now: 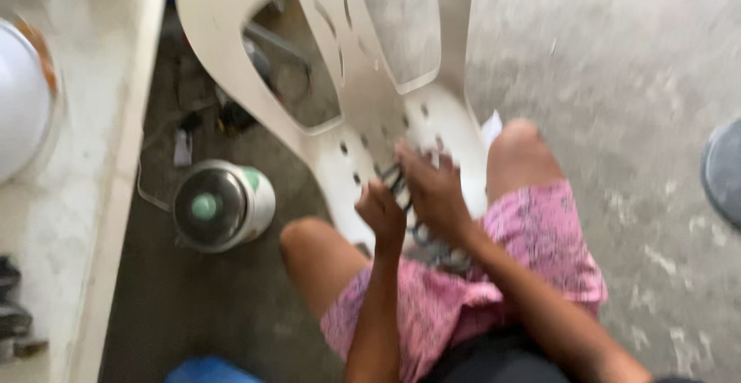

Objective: The person picks up a metal coil spring and a piece of sandpaper from a cluttered table, sits on a plastic chair, and repeatedly rubs the sandpaper along the spring's coils while holding the spring on their lap, turning the spring to sand different sections.

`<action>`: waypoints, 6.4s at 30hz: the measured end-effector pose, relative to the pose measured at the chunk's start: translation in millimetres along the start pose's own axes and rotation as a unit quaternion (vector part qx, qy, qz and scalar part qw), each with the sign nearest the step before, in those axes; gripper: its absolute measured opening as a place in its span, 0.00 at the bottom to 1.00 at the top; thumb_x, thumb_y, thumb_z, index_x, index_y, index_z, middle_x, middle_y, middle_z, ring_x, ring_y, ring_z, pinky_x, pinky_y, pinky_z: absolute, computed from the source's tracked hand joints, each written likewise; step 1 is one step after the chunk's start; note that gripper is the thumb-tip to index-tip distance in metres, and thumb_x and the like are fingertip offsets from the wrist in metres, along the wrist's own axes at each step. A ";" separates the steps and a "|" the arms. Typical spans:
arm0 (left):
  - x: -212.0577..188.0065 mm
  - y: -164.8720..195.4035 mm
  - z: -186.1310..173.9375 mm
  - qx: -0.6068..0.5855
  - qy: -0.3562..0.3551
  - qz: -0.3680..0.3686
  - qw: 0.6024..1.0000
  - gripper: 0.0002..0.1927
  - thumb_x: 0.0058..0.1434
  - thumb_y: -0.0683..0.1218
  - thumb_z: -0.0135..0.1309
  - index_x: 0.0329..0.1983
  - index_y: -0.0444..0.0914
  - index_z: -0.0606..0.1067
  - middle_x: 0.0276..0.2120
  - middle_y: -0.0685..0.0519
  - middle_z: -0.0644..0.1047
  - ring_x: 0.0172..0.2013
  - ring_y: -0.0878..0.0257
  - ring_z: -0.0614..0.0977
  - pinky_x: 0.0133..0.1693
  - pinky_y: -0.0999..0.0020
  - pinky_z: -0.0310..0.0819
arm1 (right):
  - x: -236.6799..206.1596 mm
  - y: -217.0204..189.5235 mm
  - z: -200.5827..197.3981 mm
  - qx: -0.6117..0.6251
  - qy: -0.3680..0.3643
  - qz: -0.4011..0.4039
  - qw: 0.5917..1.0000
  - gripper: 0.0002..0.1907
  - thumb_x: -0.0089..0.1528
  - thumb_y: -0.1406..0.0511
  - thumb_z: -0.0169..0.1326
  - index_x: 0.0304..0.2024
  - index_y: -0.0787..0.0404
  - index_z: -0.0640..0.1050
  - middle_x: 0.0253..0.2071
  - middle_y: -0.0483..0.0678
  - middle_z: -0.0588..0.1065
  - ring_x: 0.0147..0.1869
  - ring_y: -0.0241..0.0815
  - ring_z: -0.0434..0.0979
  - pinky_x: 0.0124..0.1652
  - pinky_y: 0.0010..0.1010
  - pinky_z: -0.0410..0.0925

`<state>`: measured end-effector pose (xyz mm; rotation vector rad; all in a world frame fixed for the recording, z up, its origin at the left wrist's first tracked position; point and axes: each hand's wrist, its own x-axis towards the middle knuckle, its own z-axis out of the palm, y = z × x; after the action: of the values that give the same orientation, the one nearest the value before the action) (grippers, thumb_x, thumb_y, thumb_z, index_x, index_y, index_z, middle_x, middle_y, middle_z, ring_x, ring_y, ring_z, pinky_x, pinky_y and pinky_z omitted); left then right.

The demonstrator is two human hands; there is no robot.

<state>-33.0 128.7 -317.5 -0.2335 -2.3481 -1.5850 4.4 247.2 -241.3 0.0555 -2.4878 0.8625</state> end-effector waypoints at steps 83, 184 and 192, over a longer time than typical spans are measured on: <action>-1.8 38.6 -15.2 -0.110 -0.058 0.108 0.986 0.19 0.69 0.39 0.43 0.19 0.34 0.61 0.18 0.45 0.63 0.21 0.49 0.67 0.30 0.55 0.62 | -19.4 38.1 -19.6 0.070 -0.050 0.114 0.990 0.14 0.73 0.67 0.42 0.59 0.63 0.73 0.56 0.55 0.78 0.60 0.54 0.70 0.63 0.40 0.62; 4.4 13.1 -8.2 -0.090 -0.038 0.083 0.992 0.20 0.71 0.41 0.39 0.20 0.33 0.62 0.17 0.43 0.63 0.17 0.51 0.68 0.23 0.54 0.54 | 3.7 -4.2 -22.0 0.060 0.035 0.068 0.995 0.20 0.66 0.72 0.49 0.60 0.63 0.77 0.57 0.54 0.78 0.53 0.55 0.75 0.59 0.40 0.62; -1.9 9.5 -6.8 -0.088 -0.041 0.112 0.989 0.18 0.73 0.42 0.40 0.25 0.33 0.67 0.21 0.43 0.67 0.21 0.50 0.70 0.25 0.56 0.60 | -2.1 -15.1 -39.0 0.009 -0.020 0.045 0.999 0.19 0.63 0.68 0.53 0.58 0.58 0.79 0.50 0.52 0.80 0.48 0.54 0.77 0.55 0.41 0.65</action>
<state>-27.4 126.1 -307.4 -0.5890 -2.1502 -1.6997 26.6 257.9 -207.4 -0.0352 -2.5362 0.9288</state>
